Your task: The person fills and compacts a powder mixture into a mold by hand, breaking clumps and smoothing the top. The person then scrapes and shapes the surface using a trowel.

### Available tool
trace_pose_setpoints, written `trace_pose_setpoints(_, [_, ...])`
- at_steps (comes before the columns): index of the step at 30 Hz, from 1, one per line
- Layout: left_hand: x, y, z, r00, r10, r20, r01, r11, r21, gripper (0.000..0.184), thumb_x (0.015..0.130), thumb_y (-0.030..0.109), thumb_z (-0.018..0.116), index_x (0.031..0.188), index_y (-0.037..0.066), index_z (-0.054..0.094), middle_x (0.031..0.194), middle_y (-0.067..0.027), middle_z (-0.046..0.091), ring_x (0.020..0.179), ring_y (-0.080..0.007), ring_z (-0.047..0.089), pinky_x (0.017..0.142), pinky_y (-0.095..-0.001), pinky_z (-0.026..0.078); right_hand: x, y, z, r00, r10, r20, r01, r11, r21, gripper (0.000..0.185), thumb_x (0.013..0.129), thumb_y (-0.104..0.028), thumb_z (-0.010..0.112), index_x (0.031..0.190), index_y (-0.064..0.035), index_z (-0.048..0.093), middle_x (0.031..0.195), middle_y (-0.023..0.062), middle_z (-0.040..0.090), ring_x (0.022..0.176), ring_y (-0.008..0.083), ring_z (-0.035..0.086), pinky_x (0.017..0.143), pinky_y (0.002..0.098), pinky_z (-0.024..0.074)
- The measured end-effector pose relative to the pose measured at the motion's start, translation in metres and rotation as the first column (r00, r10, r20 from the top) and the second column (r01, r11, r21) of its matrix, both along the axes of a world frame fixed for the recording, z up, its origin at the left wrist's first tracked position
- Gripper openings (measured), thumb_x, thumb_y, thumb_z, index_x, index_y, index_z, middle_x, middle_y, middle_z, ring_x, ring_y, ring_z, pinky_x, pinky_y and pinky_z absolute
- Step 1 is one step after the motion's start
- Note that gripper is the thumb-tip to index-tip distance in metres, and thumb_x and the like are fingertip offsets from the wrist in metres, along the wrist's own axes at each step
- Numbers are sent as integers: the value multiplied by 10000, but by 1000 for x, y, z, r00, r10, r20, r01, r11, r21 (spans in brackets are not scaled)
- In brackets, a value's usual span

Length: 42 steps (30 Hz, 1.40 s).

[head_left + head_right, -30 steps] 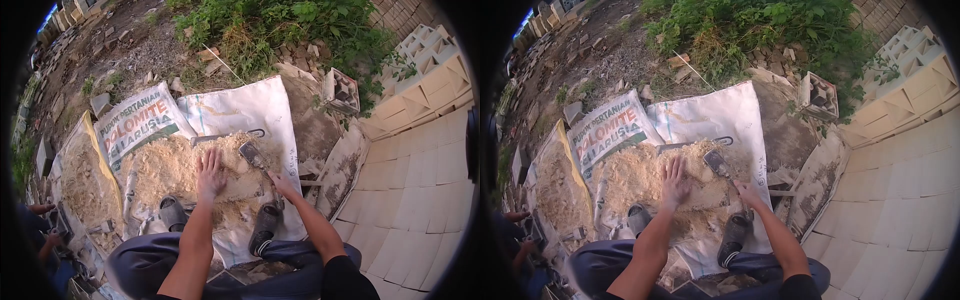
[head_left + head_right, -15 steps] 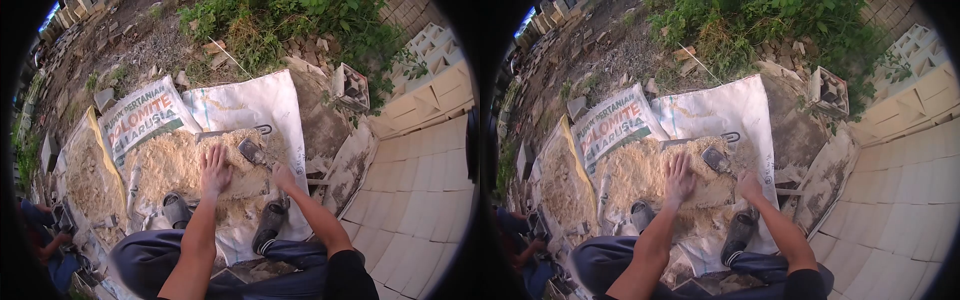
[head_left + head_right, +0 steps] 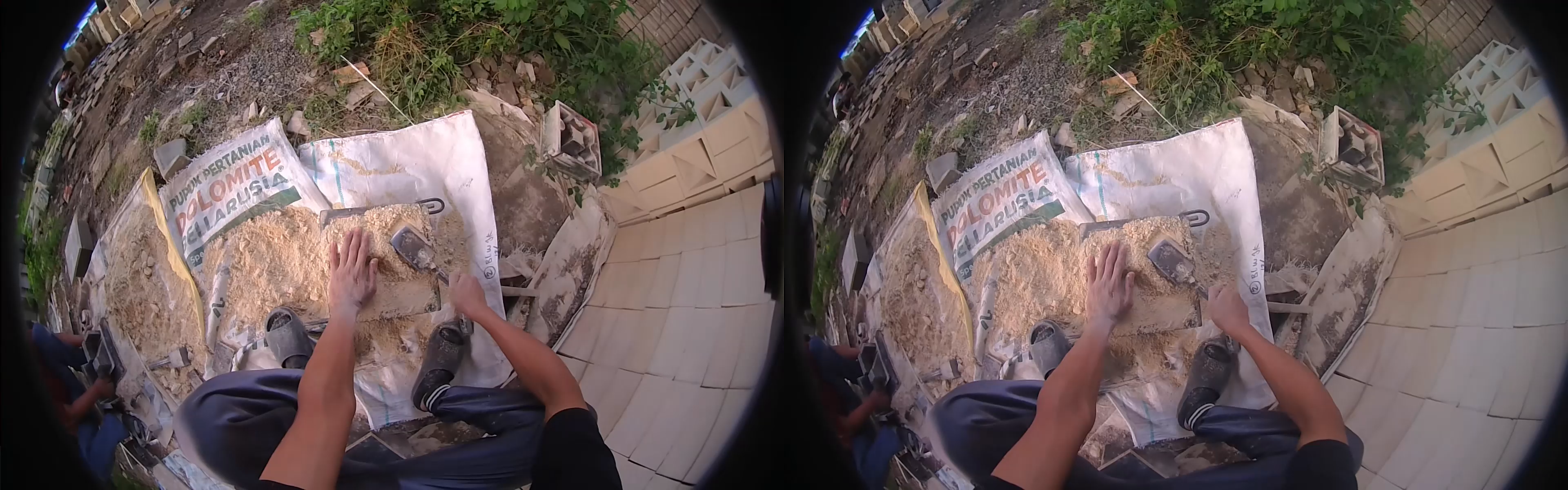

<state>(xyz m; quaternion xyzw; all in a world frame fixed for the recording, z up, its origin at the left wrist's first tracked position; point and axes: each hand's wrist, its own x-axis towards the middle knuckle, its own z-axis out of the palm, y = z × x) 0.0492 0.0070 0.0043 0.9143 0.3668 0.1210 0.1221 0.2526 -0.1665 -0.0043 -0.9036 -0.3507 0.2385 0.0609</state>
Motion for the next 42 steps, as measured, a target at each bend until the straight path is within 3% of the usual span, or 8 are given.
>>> trace_pose_setpoints(8, [-2, -1, -2, 1000, -5, -3, 5, 1000, -18, 554, 932, 299, 331, 1438, 116, 197, 1501, -52, 175, 1392, -195, 125, 1131, -441, 62, -5, 12, 19, 999, -27, 43, 12, 949, 315, 512, 903, -336, 310, 799, 54, 624, 876, 309, 600, 883, 467, 576, 818, 495, 452])
trace_pose_setpoints(10, [0, -2, 0, 1000, -2, -18, 1, 999, -34, 557, 932, 304, 327, 1440, 119, 190, 1502, -51, 170, 1393, -197, 121, 1132, -441, 58, -7, 13, 18, 986, -169, -2, 169, 985, 40, 511, 909, -325, 309, 725, 52, 599, 867, 319, 592, 864, 475, 572, 816, 504, 443])
trace_pose_setpoints(14, [1, -2, 4, 997, 17, -69, -18, 1000, -15, 567, 934, 316, 323, 1446, 125, 169, 1507, -45, 157, 1397, -202, 102, 1133, -439, 40, -5, 10, 29, 989, -135, -67, 138, 989, 47, 479, 908, -315, 325, 743, 57, 578, 851, 304, 602, 859, 474, 574, 805, 508, 445])
trace_pose_setpoints(20, [0, -2, 1, 999, 6, -43, -6, 1000, -12, 582, 923, 300, 351, 1442, 116, 165, 1507, -52, 143, 1399, -213, 81, 1136, -427, 33, 8, 10, 9, 921, 207, 329, -286, 934, 215, 452, 900, -299, 343, 860, 100, 553, 839, 326, 594, 861, 457, 586, 774, 499, 461])
trace_pose_setpoints(27, [1, -1, 5, 996, 10, -89, -12, 1000, -19, 578, 934, 313, 320, 1453, 136, 137, 1516, -37, 113, 1400, -205, 80, 1134, -433, 21, -6, 13, 10, 990, -141, -33, 143, 986, 84, 508, 899, -322, 349, 762, 84, 622, 852, 341, 587, 875, 468, 582, 800, 484, 464])
trace_pose_setpoints(33, [-1, -2, 3, 997, 4, -75, -6, 1000, -24, 578, 935, 309, 321, 1453, 134, 133, 1515, -44, 118, 1399, -208, 88, 1133, -439, 22, 12, 8, -11, 947, 200, 252, -257, 942, 217, 517, 903, -343, 337, 806, 81, 615, 863, 335, 589, 879, 474, 578, 816, 490, 455])
trace_pose_setpoints(38, [4, -1, 0, 998, 8, -61, -8, 1000, 8, 584, 924, 310, 346, 1447, 131, 156, 1508, -47, 140, 1397, -214, 90, 1133, -437, 27, -8, 11, 11, 980, -195, -50, 196, 980, 18, 514, 898, -360, 347, 820, 70, 619, 892, 340, 585, 901, 467, 574, 813, 480, 463])
trace_pose_setpoints(42, [7, -3, 1, 996, 33, -81, -34, 999, -4, 597, 929, 362, 335, 1443, 114, 162, 1504, -62, 145, 1396, -224, 88, 1132, -442, 26, 0, 8, 12, 983, -163, -86, 169, 983, 67, 521, 893, -367, 346, 816, 67, 624, 889, 338, 586, 901, 468, 574, 813, 487, 464])
